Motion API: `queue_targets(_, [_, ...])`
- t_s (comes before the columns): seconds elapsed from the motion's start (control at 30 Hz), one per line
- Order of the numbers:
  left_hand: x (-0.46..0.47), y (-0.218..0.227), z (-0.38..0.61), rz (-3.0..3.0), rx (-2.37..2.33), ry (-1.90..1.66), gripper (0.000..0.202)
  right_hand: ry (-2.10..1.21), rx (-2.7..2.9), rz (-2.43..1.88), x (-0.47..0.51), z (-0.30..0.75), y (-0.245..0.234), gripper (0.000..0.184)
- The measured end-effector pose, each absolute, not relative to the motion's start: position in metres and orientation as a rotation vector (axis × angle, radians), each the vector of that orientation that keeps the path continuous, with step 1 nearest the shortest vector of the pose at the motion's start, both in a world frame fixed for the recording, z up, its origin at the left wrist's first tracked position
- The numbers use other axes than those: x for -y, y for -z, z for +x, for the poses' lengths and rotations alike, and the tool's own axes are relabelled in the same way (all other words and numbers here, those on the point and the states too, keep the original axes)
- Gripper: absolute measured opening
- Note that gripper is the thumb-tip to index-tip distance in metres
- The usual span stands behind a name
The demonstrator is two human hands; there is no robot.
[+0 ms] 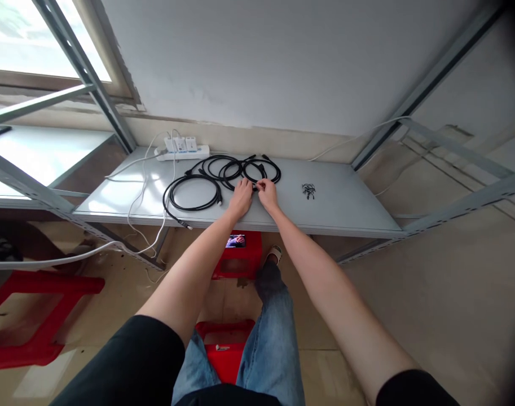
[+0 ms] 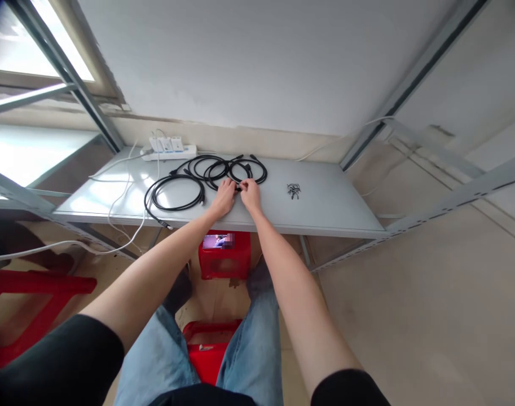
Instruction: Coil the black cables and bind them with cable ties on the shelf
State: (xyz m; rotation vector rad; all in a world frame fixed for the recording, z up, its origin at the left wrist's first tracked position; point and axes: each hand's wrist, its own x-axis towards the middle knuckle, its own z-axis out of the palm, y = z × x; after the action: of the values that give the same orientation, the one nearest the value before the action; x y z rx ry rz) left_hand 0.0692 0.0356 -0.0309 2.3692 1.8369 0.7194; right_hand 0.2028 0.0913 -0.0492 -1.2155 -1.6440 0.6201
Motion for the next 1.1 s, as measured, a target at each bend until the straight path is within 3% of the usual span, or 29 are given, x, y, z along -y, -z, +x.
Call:
queue_targets(0.3, [-0.0413,0.0376,0.0695,2.353,-1.838,-0.727,0.042,-0.667,1.688,-1.187,-0.0879,0.2044,0.0429,0.011])
queue_targets(0.67, [-0.0375,0.0324,0.0697,2.347,-1.834,-0.693,0.041,-0.562,1.751,-1.274,-0.0822,0.2013,0.0418,0.02])
queue_targets(1.0, [-0.0407,0.0379,0.0703,2.309,-1.795,-0.769,0.04,-0.558,1.752,-1.253,-0.0851,0.2017,0.0446,0.012])
queue_targets(1.1, [-0.041,0.0387,0.0692,2.313,-1.811,-0.768,0.04,-0.551,1.672,-1.266,-0.0851,0.2021,0.0455,0.017])
